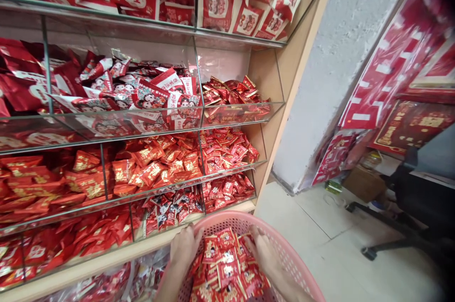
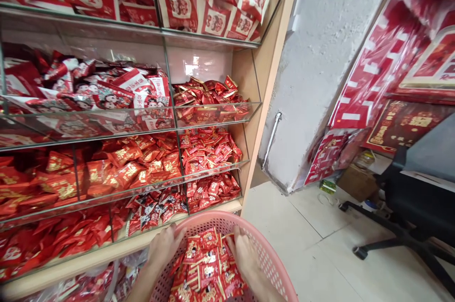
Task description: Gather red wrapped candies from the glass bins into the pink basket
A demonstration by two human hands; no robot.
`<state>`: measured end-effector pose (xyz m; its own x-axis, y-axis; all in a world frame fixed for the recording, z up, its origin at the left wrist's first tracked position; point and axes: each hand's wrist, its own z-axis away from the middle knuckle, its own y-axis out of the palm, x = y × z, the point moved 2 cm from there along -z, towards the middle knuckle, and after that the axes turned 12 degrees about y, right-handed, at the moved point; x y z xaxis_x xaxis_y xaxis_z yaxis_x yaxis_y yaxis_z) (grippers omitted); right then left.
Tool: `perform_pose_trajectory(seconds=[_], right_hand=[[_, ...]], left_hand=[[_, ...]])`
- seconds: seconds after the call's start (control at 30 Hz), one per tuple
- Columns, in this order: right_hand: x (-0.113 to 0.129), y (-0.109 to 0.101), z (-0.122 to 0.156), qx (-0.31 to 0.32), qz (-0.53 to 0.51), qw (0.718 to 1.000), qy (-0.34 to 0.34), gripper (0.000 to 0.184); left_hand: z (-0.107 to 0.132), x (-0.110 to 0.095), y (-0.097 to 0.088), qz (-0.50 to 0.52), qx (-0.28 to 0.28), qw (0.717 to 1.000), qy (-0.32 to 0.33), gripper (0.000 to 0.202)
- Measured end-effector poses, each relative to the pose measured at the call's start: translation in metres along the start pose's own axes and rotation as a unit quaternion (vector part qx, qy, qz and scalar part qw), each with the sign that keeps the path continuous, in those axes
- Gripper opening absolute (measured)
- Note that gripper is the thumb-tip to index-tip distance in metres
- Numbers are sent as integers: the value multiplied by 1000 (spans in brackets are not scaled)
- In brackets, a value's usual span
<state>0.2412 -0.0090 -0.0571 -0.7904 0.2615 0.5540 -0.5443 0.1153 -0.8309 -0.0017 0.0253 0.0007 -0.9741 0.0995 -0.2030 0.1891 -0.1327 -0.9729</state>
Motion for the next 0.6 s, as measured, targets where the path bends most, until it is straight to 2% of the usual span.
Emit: perform_pose_trajectory(seconds=[0.1, 0.2, 0.3, 0.37, 0.47, 0.6], right_hand=[[28, -37, -2, -30, -20, 998, -43, 25], [72, -85, -6, -60, -79, 990, -104, 28], [122, -130, -17, -111, -141, 965, -193, 28], [154, -149, -29, -128, -166, 945, -251, 26], [195, -157, -55, -120, -165, 929, -309, 22], [235, -143, -87, -96, -128, 926, -342, 20]], left_hand=[[-1, 3, 5, -2, -9, 1000, 13, 52], [-3, 5, 9, -8, -18, 1000, 25, 51], [-3, 6, 10, -6, -23, 999, 26, 51], [-3, 6, 9, -5, -26, 999, 25, 51], [-2, 7, 10, 2, -29, 999, 26, 51], [-3, 9, 13, -1, -40, 999, 28, 50]])
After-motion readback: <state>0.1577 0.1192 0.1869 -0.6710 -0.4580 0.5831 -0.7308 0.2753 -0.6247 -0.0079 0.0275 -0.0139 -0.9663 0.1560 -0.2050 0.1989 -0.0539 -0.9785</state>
